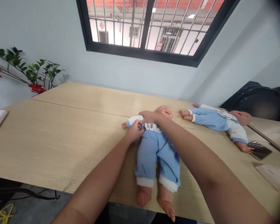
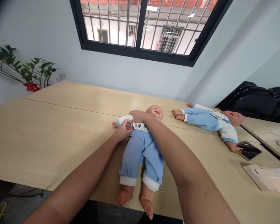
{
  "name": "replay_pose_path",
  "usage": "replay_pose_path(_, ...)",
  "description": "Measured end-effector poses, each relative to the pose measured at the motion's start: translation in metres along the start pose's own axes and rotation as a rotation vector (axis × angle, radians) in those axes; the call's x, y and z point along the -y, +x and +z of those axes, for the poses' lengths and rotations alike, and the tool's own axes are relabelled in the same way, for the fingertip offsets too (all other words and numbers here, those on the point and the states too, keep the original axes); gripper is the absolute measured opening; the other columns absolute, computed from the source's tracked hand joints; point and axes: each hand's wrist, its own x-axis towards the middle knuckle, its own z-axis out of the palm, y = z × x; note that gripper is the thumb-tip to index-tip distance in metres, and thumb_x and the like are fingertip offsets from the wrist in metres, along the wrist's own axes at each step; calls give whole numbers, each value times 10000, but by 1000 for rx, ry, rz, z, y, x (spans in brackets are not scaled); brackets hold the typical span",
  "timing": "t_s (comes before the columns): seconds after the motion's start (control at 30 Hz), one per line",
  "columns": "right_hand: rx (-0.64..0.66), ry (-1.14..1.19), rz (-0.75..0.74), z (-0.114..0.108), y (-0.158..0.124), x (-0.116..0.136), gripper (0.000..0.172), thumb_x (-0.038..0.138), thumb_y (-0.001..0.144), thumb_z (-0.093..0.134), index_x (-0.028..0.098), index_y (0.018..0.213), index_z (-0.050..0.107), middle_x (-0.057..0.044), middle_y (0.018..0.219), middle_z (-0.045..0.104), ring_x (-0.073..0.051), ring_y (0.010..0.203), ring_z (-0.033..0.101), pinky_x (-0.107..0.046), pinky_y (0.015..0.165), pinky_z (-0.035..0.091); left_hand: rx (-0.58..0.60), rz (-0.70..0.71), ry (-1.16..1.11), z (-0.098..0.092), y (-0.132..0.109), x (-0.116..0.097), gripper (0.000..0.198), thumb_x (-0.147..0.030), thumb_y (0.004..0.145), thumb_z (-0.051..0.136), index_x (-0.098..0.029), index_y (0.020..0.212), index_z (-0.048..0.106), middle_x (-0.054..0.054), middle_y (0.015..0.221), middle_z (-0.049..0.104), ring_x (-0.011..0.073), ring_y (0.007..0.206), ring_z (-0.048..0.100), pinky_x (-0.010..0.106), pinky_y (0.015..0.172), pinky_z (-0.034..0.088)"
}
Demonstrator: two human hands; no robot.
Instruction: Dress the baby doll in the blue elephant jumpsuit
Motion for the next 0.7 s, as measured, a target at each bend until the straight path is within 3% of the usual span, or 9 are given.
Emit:
replay_pose_path(0.17,-352,162,46,-6,-33,-1,504,240,749,674,163,1236,569,-106,1067,740,-246,852,689,-319,689,536,98,-9,-58,1,-6,2,247,-240,776,795,-203,957,632,32,904,747,182,834,688,316,819,546)
replay_pose_path(0.33,-481,205,-169,-9,-66,4,706,218,775,652,190,1456,463,-130,1392,626,-298,1183,638,-428,973,528,21,-26,-136,3,-2,4,184,-328,956,595,-178,1054,633,87,995,776,198,852,729,352,816,581)
replay_pose_path(0.4,-478,157,-245,-6,-73,5,675,298,816,689,179,1451,494,-147,1412,615,-318,1253,602,-465,1045,492,-21,-31,-169,3,1,2,246,-355,1003,517,-156,1117,607,118,1045,771,187,835,732,353,797,591)
replay_pose_path(0.47,-472,112,-263,-3,-78,5,587,423,863,696,159,1373,571,-161,1320,663,-326,1202,622,-475,1030,495,-9,-16,-190,3,0,-1,276,-381,987,566,-142,1115,614,132,1079,766,190,871,733,344,800,594)
replay_pose_path(0.63,-600,151,-156,0,-89,5,495,518,945,583,136,1255,629,-158,1158,717,-310,1016,670,-459,927,527,172,68,-177,8,-14,-11,339,-365,830,786,-149,1068,677,75,978,768,171,846,710,296,771,575)
replay_pose_path(0.7,-635,200,-102,-1,-94,6,538,549,947,567,140,1295,604,-146,1145,726,-307,979,675,-454,900,538,151,135,-114,11,-18,-16,289,-337,851,754,-160,1066,678,56,927,762,156,803,694,292,759,569)
